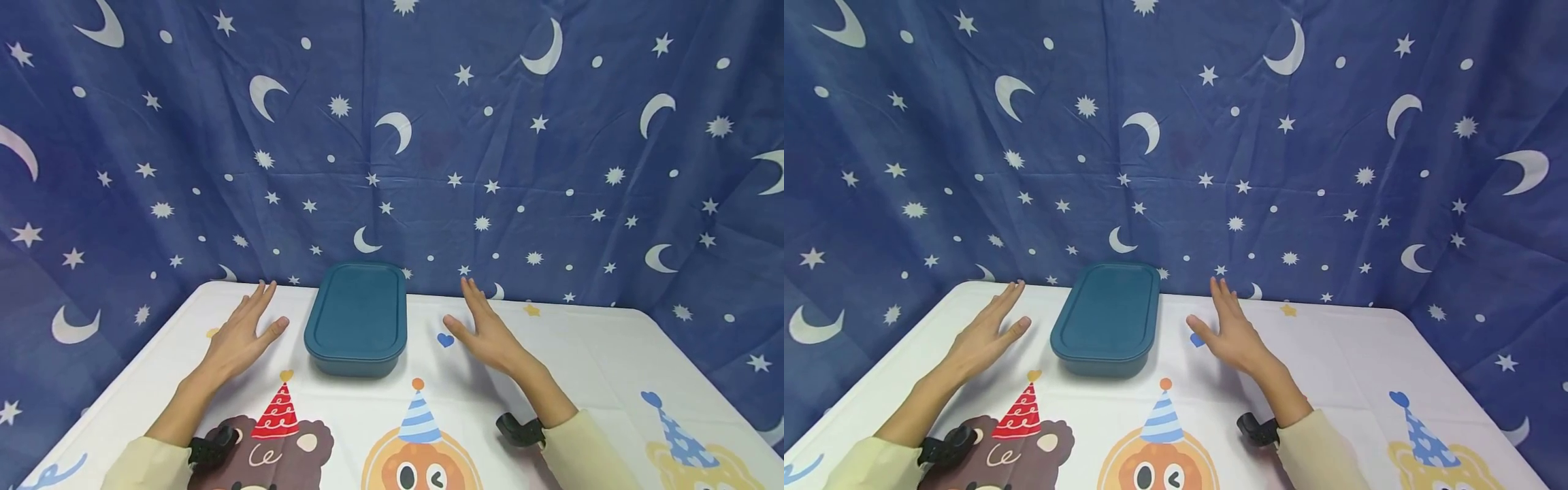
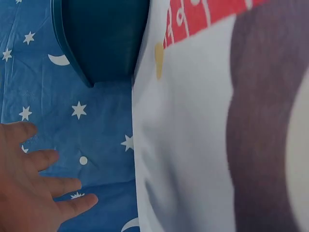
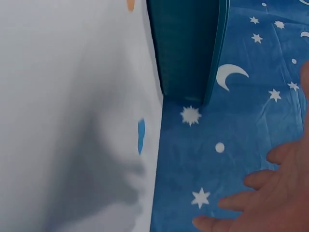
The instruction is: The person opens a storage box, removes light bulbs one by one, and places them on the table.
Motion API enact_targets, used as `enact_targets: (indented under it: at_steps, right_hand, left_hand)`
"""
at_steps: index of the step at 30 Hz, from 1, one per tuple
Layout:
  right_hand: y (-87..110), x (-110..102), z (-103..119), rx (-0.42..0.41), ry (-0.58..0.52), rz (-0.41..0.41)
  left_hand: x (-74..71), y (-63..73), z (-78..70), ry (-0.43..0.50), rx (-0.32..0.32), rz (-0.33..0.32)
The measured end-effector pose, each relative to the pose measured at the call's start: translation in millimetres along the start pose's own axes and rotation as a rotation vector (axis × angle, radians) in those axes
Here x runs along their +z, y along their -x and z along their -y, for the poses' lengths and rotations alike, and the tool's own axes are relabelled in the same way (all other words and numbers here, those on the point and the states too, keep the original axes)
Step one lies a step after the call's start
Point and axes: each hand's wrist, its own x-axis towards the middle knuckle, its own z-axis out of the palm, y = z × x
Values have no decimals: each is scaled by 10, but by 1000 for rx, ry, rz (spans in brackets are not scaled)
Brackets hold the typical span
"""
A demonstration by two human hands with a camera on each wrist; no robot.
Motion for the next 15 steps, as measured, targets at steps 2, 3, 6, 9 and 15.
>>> enact_targets:
  at_steps: [2, 3, 6, 9, 15]
  right_hand:
    - [-20, 51, 38, 0, -17, -4]
    - [-28, 79, 56, -1, -28, -6]
    - [-44, 179, 97, -11, -70, -11]
    - [-53, 284, 142, -12, -126, -26]
    - [-87, 459, 246, -7, -243, -45]
  left_hand:
    - [23, 1, -15, 21, 9, -4]
    - [37, -1, -20, 30, 14, -7]
    - [79, -15, -38, 70, 24, -14]
    - [124, -23, -70, 102, 25, -17]
    - [223, -31, -171, 130, -3, -1]
